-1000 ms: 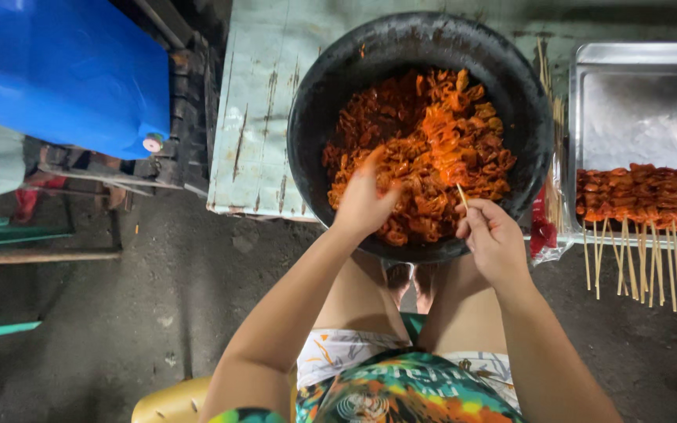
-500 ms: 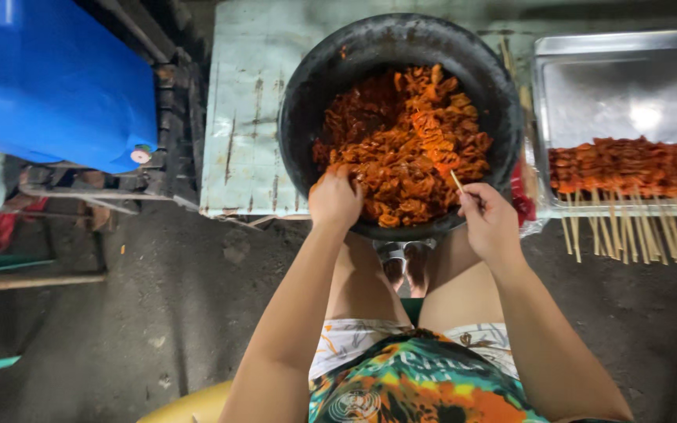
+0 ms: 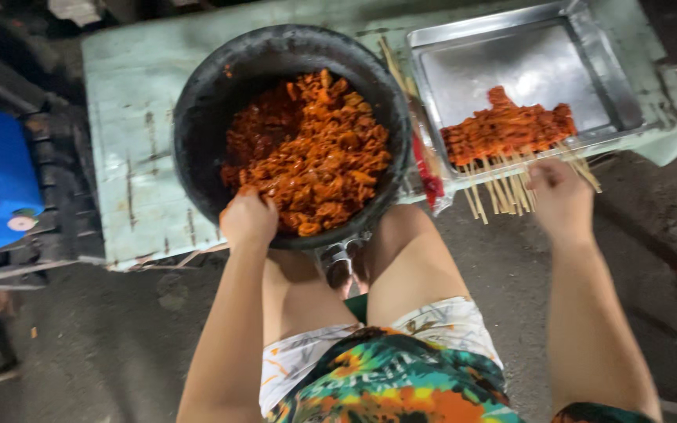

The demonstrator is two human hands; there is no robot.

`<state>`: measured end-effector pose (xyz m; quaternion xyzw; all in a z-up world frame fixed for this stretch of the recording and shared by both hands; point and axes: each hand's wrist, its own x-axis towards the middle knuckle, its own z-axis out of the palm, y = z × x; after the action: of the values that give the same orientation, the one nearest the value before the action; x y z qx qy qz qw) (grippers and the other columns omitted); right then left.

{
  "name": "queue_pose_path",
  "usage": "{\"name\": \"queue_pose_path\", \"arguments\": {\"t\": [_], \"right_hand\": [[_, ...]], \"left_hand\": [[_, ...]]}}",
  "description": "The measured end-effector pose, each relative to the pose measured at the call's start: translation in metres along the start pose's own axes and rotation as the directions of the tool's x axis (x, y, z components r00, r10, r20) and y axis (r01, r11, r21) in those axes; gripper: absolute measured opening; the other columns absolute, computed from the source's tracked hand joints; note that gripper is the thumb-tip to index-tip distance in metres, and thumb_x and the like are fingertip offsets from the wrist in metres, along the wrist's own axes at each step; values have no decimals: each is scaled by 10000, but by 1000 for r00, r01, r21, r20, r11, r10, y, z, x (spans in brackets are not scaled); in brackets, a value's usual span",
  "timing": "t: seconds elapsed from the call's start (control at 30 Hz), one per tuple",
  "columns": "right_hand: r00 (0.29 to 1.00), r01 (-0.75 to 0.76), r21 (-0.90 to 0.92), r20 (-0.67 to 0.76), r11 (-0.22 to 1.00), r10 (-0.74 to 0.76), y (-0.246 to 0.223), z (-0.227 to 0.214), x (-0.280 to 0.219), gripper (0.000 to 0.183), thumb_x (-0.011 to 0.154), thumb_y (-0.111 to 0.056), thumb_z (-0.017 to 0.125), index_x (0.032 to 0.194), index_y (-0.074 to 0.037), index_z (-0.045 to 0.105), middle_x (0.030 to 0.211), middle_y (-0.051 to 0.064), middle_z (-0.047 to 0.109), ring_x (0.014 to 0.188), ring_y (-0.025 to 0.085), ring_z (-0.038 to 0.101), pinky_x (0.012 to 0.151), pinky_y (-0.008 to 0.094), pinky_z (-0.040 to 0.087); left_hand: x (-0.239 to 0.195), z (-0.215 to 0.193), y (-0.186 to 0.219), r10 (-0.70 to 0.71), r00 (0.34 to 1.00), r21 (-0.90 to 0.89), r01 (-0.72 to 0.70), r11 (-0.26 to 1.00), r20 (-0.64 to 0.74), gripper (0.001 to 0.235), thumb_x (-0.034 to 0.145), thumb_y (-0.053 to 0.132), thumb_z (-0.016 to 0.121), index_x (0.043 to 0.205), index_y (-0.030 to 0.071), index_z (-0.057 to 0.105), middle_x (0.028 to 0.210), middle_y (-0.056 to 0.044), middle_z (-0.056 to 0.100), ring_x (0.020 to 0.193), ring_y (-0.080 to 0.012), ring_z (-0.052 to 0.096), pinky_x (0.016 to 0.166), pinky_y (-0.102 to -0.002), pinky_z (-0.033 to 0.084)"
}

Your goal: The person skewers pieces of marinated animal intestines from a large bowl onto wooden sticks by hand and places the finished skewers onto a metal tray.

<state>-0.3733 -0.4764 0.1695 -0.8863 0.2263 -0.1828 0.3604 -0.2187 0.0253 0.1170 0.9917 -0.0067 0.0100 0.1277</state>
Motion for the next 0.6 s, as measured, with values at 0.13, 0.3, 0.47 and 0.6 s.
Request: {"name": "queue_pose_path", "arguments": {"t": [0.13,0.3,0.47,0.6], "right_hand": [[999,-50,-300,-23,953,46,78,-50,60,204,1049,-163,664,1177,-23,739,956,153,743,863,244,709,803,376,533],[987,-144,-437,1,888,160,164,-54,137,293,936,-132,679,1206,-35,739,1022,197,731,934,340,717,822,433,540],[976,74,-764,189,641,112,197,-35,158,250,916,-88,671,1132,-80,796,1121,199,742,1057,385,691,899,463,533],[995,91,-790,49,607,-85,168,-35,158,300,815,-46,684,1096,-77,783,1156,192,716,1015,389,660,869,522,492]], "left_hand": [[-1,-2,2,-44,998,-9,45,999,36,339,932,368,613,1023,61,724,1016,-192,737,933,-390,709,833,-502,562],[-1,-7,5,-10,999,-59,7,998,-51,290,907,330,620,1024,93,737,1018,-164,745,921,-382,707,808,-509,556],[-7,-3,2,-58,998,-37,58,998,18,274,943,305,613,1085,105,735,1045,-165,739,948,-373,701,841,-493,554],[-2,-4,4,-14,1000,-11,14,1000,-16,273,946,287,620,1091,88,736,1091,-143,740,977,-354,700,847,-481,549]]}}
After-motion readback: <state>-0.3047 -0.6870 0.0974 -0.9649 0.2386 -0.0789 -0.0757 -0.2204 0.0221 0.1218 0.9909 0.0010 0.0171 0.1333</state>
